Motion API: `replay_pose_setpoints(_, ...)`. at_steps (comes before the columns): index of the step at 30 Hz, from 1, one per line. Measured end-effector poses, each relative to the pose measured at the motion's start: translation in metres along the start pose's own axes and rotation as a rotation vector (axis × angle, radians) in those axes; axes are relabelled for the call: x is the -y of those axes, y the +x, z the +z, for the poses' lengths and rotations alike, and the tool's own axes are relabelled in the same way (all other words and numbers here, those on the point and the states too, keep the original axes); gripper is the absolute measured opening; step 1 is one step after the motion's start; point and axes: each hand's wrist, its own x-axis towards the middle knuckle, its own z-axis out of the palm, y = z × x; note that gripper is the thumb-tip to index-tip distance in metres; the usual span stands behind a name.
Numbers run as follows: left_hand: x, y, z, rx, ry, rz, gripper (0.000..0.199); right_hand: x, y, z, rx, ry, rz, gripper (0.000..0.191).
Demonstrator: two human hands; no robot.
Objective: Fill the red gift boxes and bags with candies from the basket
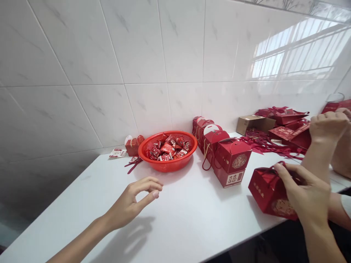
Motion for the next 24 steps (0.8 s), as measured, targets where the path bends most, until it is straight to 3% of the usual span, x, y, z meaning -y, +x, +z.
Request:
replay_pose_setpoints(6, 0.000, 0.001, -0.001, 0.015, 0.035, -0.013, 0.028, -0.039, 0.044, 0.052, 0.063, 0.014, -0.060, 0.041)
replay_pose_setpoints(15, -0.002, 0.001, -0.004, 0.003, 0.051, -0.030, 0.030, -0.045, 0.090, 0.140, 0.210, 0.184, -0.018, 0.048)
replay_pose_setpoints(19, -0.007, 0.001, -0.005, -0.003, 0.048, -0.067, 0.030, -0.042, 0.101, 0.161, 0.262, 0.209, 0.001, 0.043)
replay_pose_setpoints(24, -0.008, 0.001, -0.005, -0.005, 0.051, -0.077, 0.030, -0.039, 0.104, 0.166, 0.327, 0.186, 0.010, 0.038)
